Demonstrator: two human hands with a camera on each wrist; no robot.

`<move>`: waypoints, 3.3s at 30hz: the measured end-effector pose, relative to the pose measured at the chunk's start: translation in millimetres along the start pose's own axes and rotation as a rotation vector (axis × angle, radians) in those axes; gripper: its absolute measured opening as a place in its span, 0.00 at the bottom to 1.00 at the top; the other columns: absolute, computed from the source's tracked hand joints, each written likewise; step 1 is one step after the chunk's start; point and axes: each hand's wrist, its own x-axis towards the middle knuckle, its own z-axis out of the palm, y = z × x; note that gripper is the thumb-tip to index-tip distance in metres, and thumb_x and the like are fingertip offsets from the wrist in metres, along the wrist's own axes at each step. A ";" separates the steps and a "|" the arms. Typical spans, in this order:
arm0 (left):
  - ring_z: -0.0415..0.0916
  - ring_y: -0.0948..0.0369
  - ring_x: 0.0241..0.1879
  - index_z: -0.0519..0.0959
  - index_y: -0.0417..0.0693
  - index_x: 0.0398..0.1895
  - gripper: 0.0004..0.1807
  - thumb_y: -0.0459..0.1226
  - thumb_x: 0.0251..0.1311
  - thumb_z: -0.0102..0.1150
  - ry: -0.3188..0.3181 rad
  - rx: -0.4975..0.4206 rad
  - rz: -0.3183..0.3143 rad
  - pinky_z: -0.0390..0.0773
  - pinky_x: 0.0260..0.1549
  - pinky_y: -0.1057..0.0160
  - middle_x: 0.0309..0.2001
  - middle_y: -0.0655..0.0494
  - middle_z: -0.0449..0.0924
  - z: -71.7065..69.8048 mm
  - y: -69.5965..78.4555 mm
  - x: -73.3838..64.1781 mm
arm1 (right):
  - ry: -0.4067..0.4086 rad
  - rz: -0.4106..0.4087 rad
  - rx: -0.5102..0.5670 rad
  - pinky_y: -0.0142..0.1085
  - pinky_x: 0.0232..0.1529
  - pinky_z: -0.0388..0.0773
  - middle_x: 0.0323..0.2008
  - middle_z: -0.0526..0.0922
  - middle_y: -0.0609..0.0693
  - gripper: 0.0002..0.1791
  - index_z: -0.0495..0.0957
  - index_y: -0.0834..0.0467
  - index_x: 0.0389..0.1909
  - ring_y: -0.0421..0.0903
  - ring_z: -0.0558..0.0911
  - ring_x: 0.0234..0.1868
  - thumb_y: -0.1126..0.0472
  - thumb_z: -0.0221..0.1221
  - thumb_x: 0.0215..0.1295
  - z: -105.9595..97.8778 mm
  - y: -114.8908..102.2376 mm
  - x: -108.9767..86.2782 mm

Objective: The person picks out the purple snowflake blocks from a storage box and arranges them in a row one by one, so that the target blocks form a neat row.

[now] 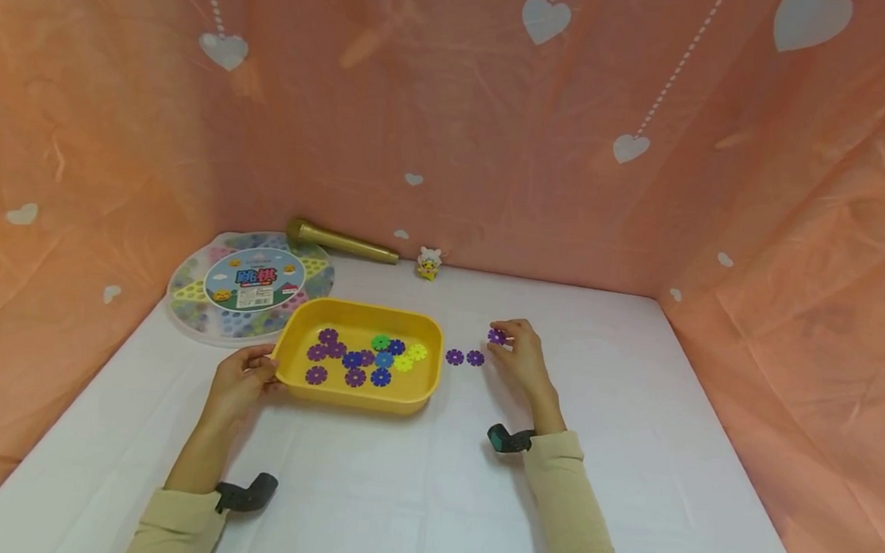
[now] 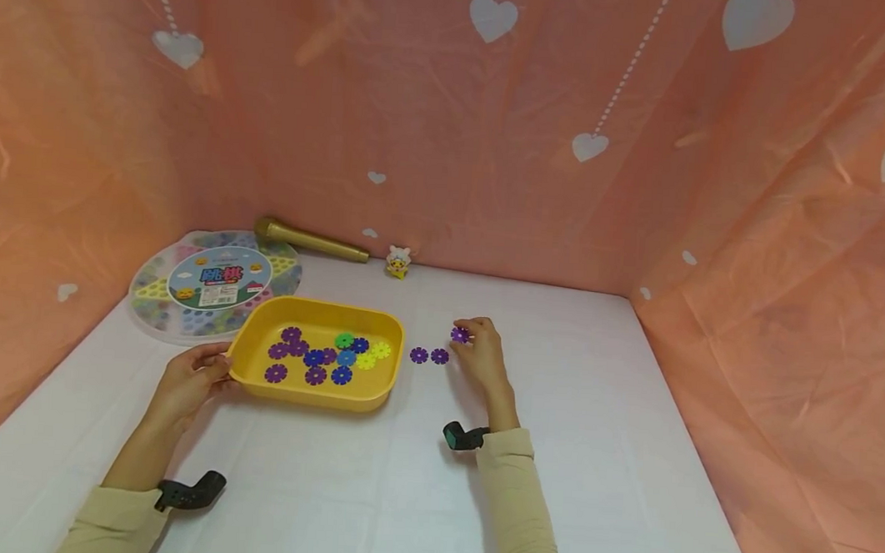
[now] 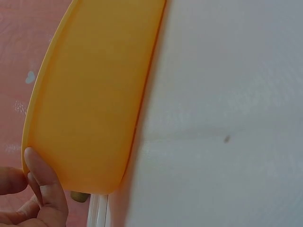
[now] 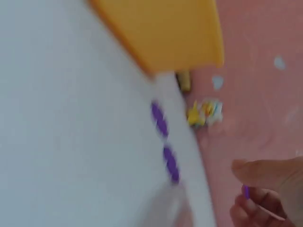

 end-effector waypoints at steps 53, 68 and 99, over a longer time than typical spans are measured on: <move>0.73 0.68 0.24 0.58 0.25 0.62 0.23 0.28 0.65 0.44 -0.011 0.014 -0.011 0.80 0.30 0.71 0.36 0.48 0.67 -1.6 -0.3 0.7 | -0.214 -0.201 0.088 0.38 0.52 0.76 0.47 0.78 0.55 0.16 0.78 0.62 0.49 0.50 0.77 0.49 0.60 0.61 0.61 71.7 -106.4 19.1; 0.73 0.68 0.23 0.59 0.25 0.61 0.23 0.27 0.65 0.46 -0.016 -0.006 -0.013 0.79 0.28 0.72 0.33 0.52 0.66 -2.9 -0.7 0.3 | -0.533 -0.256 -0.326 0.26 0.47 0.73 0.41 0.80 0.48 0.17 0.79 0.58 0.49 0.41 0.76 0.41 0.55 0.61 0.61 154.0 -148.7 25.1; 0.72 0.67 0.25 0.59 0.25 0.61 0.23 0.28 0.65 0.43 -0.002 0.042 -0.013 0.79 0.29 0.72 0.37 0.47 0.67 -2.5 1.7 0.0 | -0.079 -0.150 0.035 0.39 0.43 0.79 0.41 0.76 0.57 0.18 0.79 0.64 0.46 0.50 0.79 0.40 0.63 0.65 0.55 43.1 -71.3 28.6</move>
